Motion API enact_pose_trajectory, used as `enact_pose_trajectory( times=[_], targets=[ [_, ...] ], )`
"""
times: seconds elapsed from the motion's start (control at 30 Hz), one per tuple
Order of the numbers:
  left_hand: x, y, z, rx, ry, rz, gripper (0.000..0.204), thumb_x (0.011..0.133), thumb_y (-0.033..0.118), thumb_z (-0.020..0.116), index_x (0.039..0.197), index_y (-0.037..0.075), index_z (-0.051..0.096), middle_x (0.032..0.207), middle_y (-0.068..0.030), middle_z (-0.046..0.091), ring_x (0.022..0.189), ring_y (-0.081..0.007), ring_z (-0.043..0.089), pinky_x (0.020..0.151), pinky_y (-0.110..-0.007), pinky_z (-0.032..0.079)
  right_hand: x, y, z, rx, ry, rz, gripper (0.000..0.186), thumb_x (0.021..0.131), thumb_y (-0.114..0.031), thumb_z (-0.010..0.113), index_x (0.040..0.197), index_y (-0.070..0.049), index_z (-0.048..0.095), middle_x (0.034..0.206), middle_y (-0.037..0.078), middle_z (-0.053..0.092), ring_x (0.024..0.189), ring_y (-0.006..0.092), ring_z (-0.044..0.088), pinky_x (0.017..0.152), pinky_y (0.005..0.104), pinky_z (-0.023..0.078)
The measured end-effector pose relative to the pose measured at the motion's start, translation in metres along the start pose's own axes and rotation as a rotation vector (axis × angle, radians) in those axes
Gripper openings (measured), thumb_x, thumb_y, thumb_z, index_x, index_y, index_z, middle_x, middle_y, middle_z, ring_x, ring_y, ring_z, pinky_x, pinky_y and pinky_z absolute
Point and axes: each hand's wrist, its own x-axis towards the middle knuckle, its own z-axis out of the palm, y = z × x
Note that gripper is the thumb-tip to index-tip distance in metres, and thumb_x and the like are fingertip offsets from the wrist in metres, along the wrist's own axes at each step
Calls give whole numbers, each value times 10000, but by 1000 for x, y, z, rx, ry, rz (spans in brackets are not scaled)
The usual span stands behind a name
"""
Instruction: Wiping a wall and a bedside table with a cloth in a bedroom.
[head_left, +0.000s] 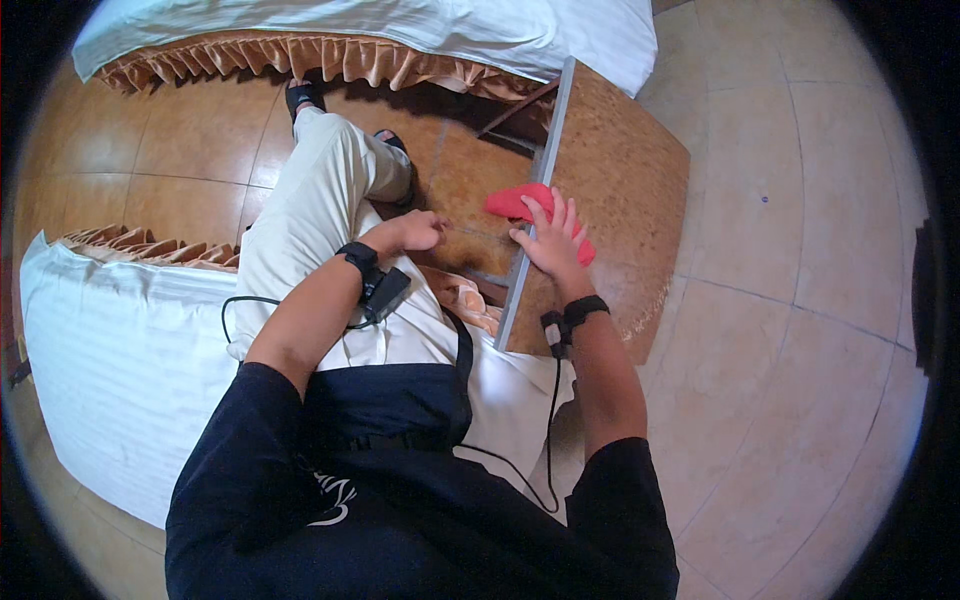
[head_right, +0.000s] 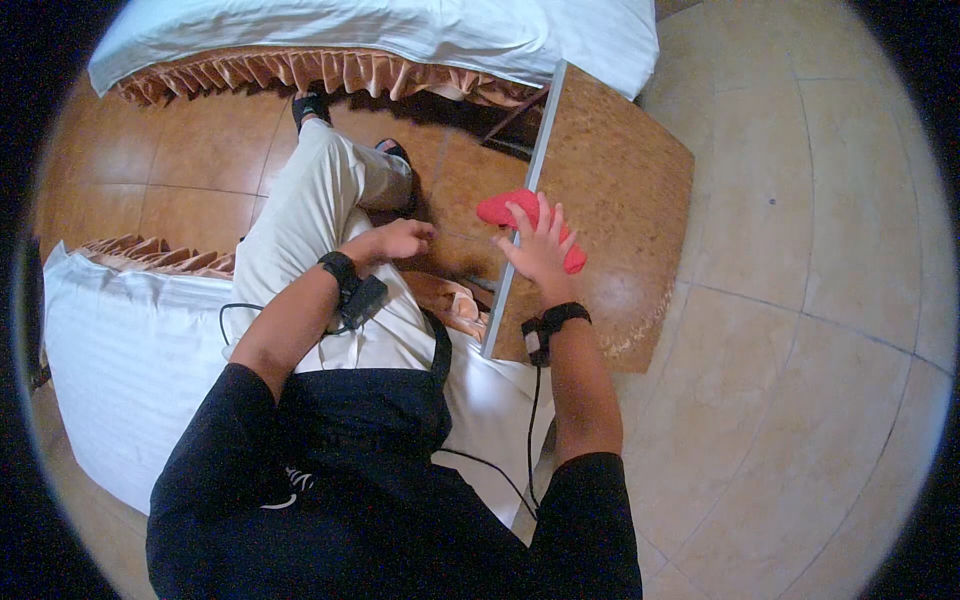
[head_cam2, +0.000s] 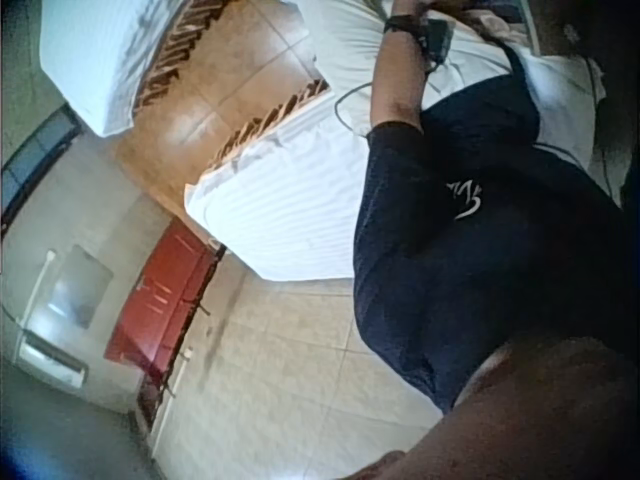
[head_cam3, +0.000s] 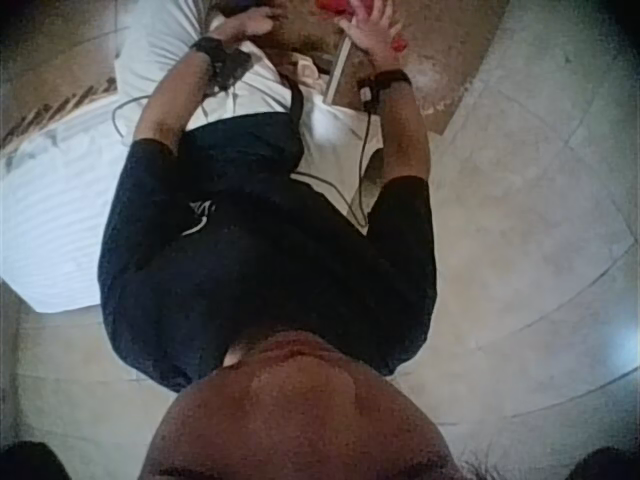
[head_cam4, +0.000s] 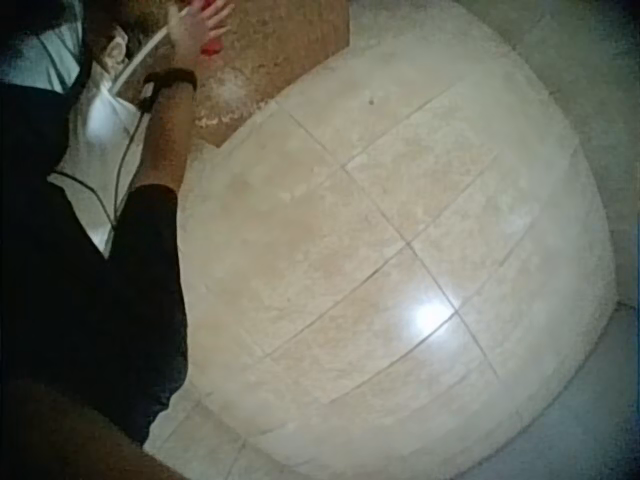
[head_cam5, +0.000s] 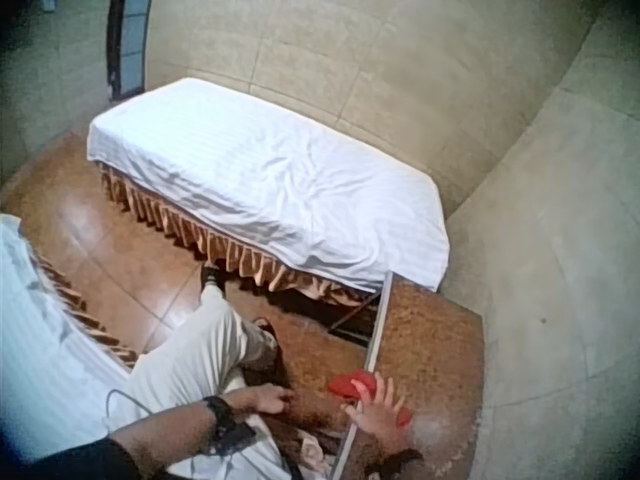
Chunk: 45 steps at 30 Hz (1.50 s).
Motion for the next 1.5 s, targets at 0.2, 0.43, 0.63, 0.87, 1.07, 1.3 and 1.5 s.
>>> enact_pose_trajectory(
  times=[0.2,0.43,0.63,0.87,1.07,1.3,1.5],
  targets=[
    [-2,-6,1,-7,46,16,482,769,231,537,1220,63,570,1153,-205,610,1098,-328,574,942,-373,441,18,-4,-7,0,-27,45,701,752,-546,612,1373,-360,346,1536,68,72,1399,394,24,1022,705,67],
    [-3,2,0,40,-5,-7,489,795,235,532,1249,56,528,1202,-209,579,1127,-370,543,961,-403,422,32,-2,-13,-28,-3,52,710,738,-527,625,1368,-357,344,1536,73,79,1397,399,40,1026,698,64],
    [-4,6,0,30,-13,-19,488,796,234,534,1252,59,529,1206,-211,576,1132,-370,540,971,-405,419,54,3,-17,-25,18,73,696,752,-513,590,1385,-370,337,1539,63,77,1401,400,45,1035,696,49],
    [-1,0,2,35,-21,-6,475,790,236,544,1230,57,545,1189,-198,589,1121,-371,546,967,-416,421,76,7,-23,-54,7,66,702,752,-522,578,1390,-372,326,1543,62,68,1402,397,55,1044,683,49],
    [-1,-2,7,53,18,25,433,789,227,546,1187,58,569,1156,-193,607,1103,-356,561,949,-403,435,79,11,-27,-62,70,69,699,755,-509,586,1391,-361,337,1536,71,110,1401,386,81,1042,688,52],
    [4,27,1,16,181,190,344,816,256,505,1103,105,619,1047,-200,644,994,-341,612,887,-404,471,44,4,-17,115,232,-131,588,744,-351,648,1308,-305,491,1491,95,253,1372,381,197,1024,703,112],
    [-16,123,-32,153,87,330,402,814,232,523,1169,48,570,1102,-196,626,1024,-344,599,905,-395,457,-25,-7,21,139,348,-156,490,756,-201,582,1244,-236,550,1443,111,340,1337,369,284,1036,675,145]
  ],
)
